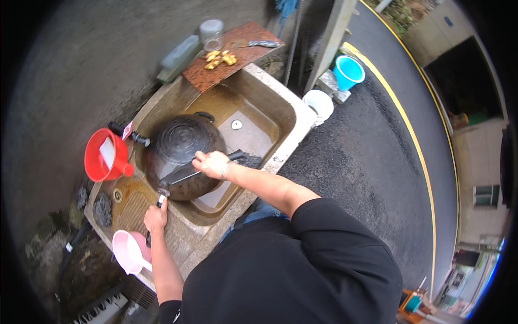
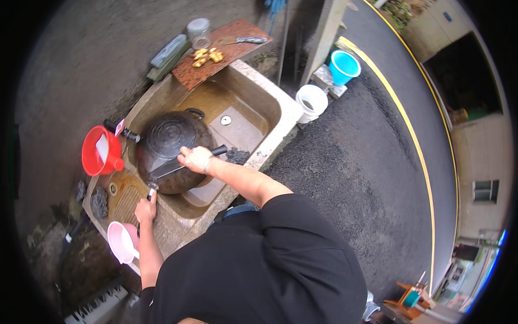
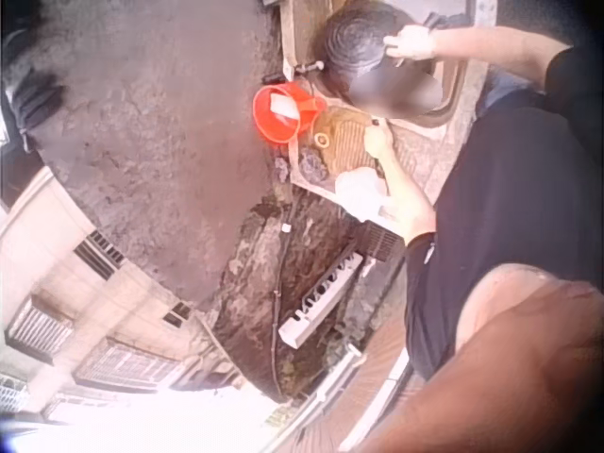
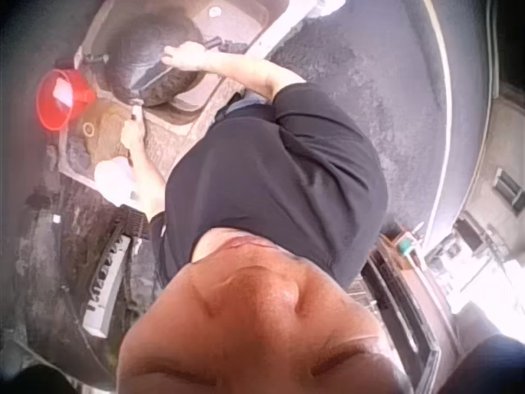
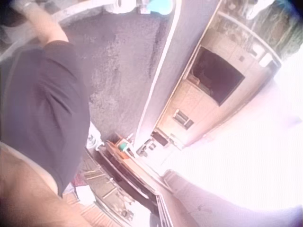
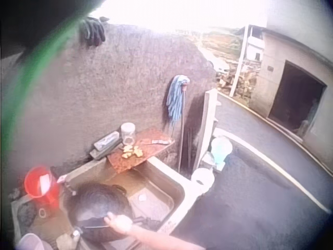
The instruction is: The person washes a large black wok in an outdoor sink using a knife and a steel wool pad. They scrub the interior and exterior surfaces under running water, rinse the wok, and place it back in the sink.
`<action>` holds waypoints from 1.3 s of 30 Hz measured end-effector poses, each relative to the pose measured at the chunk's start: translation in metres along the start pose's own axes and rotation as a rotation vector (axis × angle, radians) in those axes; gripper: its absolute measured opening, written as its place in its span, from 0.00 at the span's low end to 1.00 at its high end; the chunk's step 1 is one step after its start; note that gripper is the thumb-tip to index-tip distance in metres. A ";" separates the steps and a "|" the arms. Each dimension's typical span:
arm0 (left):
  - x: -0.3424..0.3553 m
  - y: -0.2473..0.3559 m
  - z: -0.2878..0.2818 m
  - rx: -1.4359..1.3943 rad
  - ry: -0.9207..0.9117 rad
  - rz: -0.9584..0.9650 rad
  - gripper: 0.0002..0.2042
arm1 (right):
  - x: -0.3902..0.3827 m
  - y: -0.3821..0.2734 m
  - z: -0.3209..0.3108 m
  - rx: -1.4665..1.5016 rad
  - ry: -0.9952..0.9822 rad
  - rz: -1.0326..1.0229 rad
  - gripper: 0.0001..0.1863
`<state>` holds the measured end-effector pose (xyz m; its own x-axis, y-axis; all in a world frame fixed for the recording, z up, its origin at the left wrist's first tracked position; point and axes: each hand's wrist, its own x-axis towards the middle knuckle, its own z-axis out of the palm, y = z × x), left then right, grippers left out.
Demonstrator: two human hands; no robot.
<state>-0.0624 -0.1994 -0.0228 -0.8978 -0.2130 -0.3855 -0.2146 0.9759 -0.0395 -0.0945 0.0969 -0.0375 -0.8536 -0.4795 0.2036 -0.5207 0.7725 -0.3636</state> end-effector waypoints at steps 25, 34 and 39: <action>0.001 -0.004 -0.008 -0.055 -0.071 -0.004 0.39 | -0.008 -0.004 -0.003 -0.086 -0.038 0.026 0.09; -0.001 -0.003 -0.014 -0.022 -0.093 -0.023 0.40 | 0.001 0.004 -0.003 -0.099 -0.010 0.005 0.10; 0.000 0.001 -0.015 -0.020 -0.100 -0.022 0.39 | 0.007 -0.010 -0.002 -0.100 0.005 0.051 0.10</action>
<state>-0.0683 -0.1992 -0.0093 -0.8499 -0.2280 -0.4751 -0.2428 0.9696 -0.0311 -0.0954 0.0866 -0.0301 -0.8788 -0.4368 0.1921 -0.4757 0.8334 -0.2814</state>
